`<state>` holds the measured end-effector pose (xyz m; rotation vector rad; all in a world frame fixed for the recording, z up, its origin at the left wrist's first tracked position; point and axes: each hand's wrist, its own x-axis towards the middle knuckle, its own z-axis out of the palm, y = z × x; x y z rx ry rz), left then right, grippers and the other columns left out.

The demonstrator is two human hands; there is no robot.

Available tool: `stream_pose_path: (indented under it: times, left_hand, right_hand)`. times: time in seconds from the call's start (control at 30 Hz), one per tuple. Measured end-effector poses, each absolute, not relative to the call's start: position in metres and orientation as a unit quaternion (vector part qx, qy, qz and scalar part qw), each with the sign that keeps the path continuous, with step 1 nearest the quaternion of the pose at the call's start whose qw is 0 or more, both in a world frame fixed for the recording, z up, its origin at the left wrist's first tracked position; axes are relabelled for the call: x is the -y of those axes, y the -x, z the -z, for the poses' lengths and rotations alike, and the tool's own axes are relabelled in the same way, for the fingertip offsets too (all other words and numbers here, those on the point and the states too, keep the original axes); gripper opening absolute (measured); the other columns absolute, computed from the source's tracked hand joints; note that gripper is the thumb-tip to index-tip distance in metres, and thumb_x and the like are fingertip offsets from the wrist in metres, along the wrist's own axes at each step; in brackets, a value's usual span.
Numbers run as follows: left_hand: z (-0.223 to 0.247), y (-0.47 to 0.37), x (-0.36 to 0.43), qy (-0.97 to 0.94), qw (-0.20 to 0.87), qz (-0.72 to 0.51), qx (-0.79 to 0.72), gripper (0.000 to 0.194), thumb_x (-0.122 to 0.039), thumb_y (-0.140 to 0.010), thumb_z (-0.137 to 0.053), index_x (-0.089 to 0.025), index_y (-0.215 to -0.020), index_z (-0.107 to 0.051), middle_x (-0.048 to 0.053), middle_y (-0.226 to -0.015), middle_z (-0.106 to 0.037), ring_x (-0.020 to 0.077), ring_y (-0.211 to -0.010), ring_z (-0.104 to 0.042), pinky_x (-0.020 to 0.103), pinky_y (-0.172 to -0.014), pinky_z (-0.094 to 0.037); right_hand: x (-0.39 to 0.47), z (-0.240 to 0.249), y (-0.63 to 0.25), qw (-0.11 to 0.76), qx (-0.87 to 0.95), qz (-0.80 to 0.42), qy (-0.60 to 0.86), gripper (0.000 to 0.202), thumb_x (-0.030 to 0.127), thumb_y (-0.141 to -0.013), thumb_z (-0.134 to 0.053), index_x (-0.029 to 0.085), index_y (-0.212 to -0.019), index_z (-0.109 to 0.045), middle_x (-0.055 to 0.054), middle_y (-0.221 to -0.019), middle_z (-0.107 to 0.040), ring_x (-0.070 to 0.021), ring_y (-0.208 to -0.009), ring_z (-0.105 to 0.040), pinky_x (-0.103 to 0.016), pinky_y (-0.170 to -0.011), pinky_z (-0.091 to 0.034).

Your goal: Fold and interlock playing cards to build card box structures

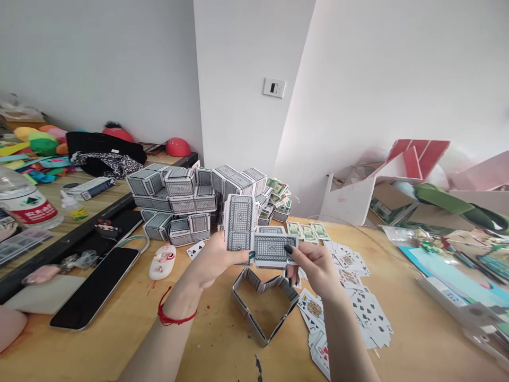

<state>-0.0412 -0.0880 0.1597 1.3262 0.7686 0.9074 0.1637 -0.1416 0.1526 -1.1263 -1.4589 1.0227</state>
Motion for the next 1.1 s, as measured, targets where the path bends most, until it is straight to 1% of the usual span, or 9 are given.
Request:
stream_pose_path:
  times: [0.2, 0.43, 0.7, 0.97, 1.1]
  left_hand:
    - [-0.159, 0.04, 0.088, -0.567, 0.635, -0.416, -0.319, 0.042, -0.014, -0.065, -0.068, -0.016, -0.106, -0.059, 0.006, -0.103, -0.068, 0.0206, -0.094, -0.062, 0.033, -0.085, -0.047]
    - [-0.157, 0.039, 0.09, -0.579, 0.62, -0.418, -0.325, 0.044, -0.011, -0.068, -0.063, -0.017, -0.112, -0.056, 0.005, -0.106, -0.067, 0.0191, -0.095, -0.061, 0.034, -0.087, -0.046]
    - [-0.154, 0.038, 0.088, -0.62, 0.55, -0.422, -0.368, 0.039, -0.013, -0.071, -0.06, -0.017, -0.11, -0.057, 0.005, -0.107, -0.066, 0.0204, -0.099, -0.06, 0.036, -0.087, -0.046]
    - [-0.157, 0.038, 0.092, -0.62, 0.542, -0.434, -0.365, 0.041, -0.018, -0.07, -0.064, -0.018, -0.11, -0.056, 0.005, -0.105, -0.067, 0.0195, -0.093, -0.062, 0.035, -0.084, -0.049]
    - [-0.156, 0.037, 0.092, -0.617, 0.537, -0.445, -0.365, 0.034, -0.019, -0.069, -0.065, -0.017, -0.103, -0.059, 0.005, -0.103, -0.067, 0.02, -0.093, -0.062, 0.033, -0.083, -0.049]
  right_hand:
    - [0.139, -0.151, -0.162, 0.503, 0.606, -0.406, 0.463, 0.041, 0.043, -0.085, -0.05, 0.015, -0.056, -0.059, -0.003, -0.046, -0.059, -0.0112, -0.037, -0.053, -0.022, -0.036, -0.042]
    - [0.137, -0.148, -0.165, 0.471, 0.617, -0.427, 0.464, 0.044, 0.047, -0.085, -0.048, 0.014, -0.056, -0.056, -0.004, -0.047, -0.061, -0.0106, -0.035, -0.054, -0.021, -0.035, -0.043]
    - [0.133, -0.144, -0.164, 0.479, 0.581, -0.469, 0.461, 0.042, 0.046, -0.083, -0.051, 0.015, -0.055, -0.054, -0.001, -0.046, -0.059, -0.0089, -0.033, -0.052, -0.019, -0.034, -0.04]
    - [0.132, -0.143, -0.166, 0.483, 0.539, -0.54, 0.429, 0.038, 0.041, -0.08, -0.058, 0.014, -0.054, -0.054, 0.002, -0.041, -0.055, -0.006, -0.027, -0.045, -0.016, -0.028, -0.034]
    - [0.137, -0.148, -0.166, 0.462, 0.557, -0.529, 0.444, 0.041, 0.043, -0.082, -0.054, 0.014, -0.052, -0.054, 0.0, -0.043, -0.057, -0.0062, -0.028, -0.047, -0.016, -0.03, -0.035]
